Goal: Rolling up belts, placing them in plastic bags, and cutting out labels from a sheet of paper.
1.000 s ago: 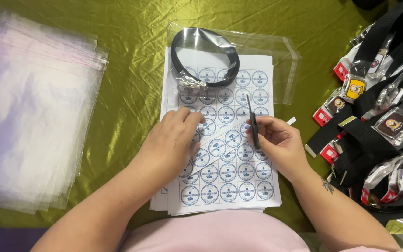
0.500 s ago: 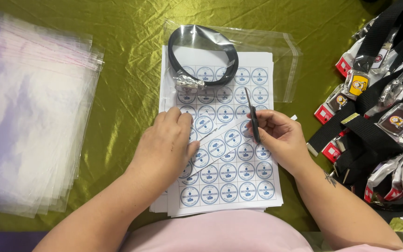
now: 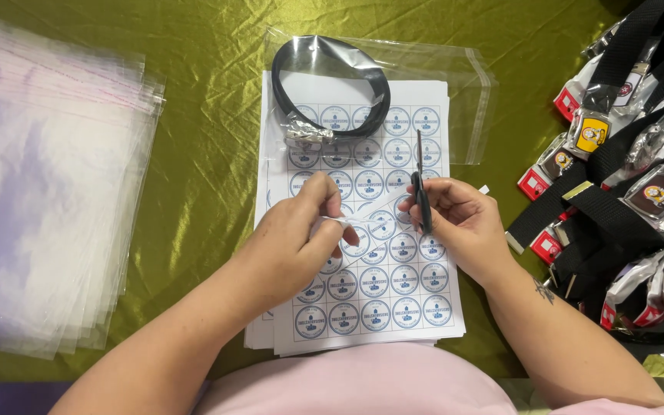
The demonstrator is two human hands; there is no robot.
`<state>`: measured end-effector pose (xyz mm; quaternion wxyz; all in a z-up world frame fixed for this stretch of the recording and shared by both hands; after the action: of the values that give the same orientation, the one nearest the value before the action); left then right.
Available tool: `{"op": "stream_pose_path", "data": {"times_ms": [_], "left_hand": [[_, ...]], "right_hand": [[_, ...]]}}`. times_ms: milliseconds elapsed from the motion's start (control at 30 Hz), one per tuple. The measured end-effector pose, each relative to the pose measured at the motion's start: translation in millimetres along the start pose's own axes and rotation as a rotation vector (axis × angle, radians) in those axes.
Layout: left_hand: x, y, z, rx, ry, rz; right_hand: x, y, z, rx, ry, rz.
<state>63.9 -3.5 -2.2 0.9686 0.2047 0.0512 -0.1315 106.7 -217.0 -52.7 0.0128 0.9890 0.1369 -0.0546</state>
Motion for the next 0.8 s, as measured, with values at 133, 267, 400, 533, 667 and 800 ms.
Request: {"op": "stream_pose_path", "data": {"times_ms": [133, 267, 400, 533, 667, 800], "left_hand": [[6.0, -1.0, -5.0, -0.185, 0.051, -0.014], [8.9, 7.6, -4.8, -0.265, -0.041, 0.067], [9.1, 18.0, -0.7, -0.303, -0.081, 0.160], [7.6, 31.8, 13.2, -0.291, -0.181, 0.274], [-1.6, 45.5, 20.8, -0.202, -0.300, 0.356], [-2.3, 44.0, 15.8, -0.175, -0.301, 0.355]], "right_hand": [[-0.3, -0.1, -0.6, -0.004, 0.008, -0.004], [-0.5, -1.3, -2.1, 0.003, 0.016, -0.008], [-1.5, -3.0, -3.3, -0.020, 0.041, -0.008], [-6.1, 19.6, 1.6, -0.344, 0.220, -0.011], [-12.4, -7.1, -46.6, -0.673, 0.462, -0.058], [-15.2, -12.0, -43.5, -0.681, 0.464, -0.076]]}}
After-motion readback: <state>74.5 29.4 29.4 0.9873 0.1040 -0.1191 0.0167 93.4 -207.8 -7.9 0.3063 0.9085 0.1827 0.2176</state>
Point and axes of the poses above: each hand's wrist, its own x-axis towards the middle knuckle, its own y-axis out of the back of the hand, z = x × y, the point moved 9 cm from there along x, towards the middle knuckle, and after that the axes turned 3 degrees about x, right-handed, at the moved point
